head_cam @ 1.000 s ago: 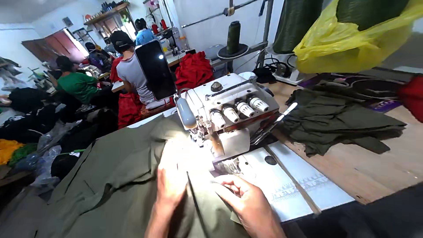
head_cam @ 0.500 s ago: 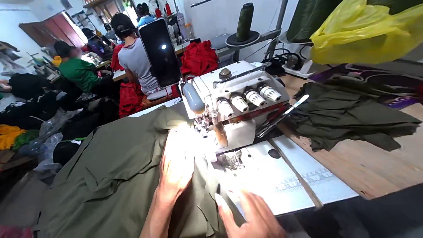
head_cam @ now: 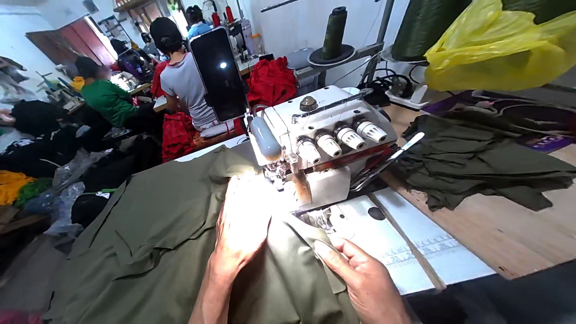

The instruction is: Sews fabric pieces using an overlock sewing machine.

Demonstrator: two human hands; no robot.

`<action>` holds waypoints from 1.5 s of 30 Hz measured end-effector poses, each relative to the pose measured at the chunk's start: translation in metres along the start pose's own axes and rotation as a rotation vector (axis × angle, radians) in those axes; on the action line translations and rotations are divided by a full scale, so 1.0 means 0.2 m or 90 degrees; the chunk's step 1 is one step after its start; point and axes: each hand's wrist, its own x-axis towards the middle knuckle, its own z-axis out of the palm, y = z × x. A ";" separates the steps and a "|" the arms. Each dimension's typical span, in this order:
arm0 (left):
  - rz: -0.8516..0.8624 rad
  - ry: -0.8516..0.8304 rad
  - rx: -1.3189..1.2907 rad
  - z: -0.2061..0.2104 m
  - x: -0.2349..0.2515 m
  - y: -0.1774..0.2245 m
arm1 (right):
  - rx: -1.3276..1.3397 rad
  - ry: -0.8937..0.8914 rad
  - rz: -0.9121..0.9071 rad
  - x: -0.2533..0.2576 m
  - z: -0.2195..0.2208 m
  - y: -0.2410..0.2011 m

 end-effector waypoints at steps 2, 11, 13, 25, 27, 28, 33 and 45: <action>0.018 -0.021 -0.016 -0.01 0.02 -0.03 | 0.035 -0.008 0.002 -0.01 0.01 0.01; -0.035 -0.118 -0.108 -0.05 0.33 -0.23 | 0.024 -0.010 -0.068 0.15 0.19 -0.10; -0.065 -0.132 -0.118 -0.05 0.39 -0.26 | 0.002 -0.004 -0.070 0.20 0.21 -0.11; 0.241 0.036 -0.151 -0.10 -0.03 0.13 | -0.025 -0.063 0.007 0.21 0.11 -0.20; 0.245 0.021 -0.139 -0.12 -0.03 0.11 | -0.033 -0.069 0.029 0.23 0.11 -0.25; 0.249 0.010 -0.147 -0.12 -0.03 0.09 | -0.029 -0.075 0.037 0.24 0.11 -0.27; 0.222 0.034 -0.276 -0.07 -0.02 0.06 | -0.076 -0.095 0.053 0.29 0.13 -0.30; 0.219 0.013 -0.307 -0.31 -0.22 0.10 | 0.119 -0.202 0.017 0.16 0.18 -0.19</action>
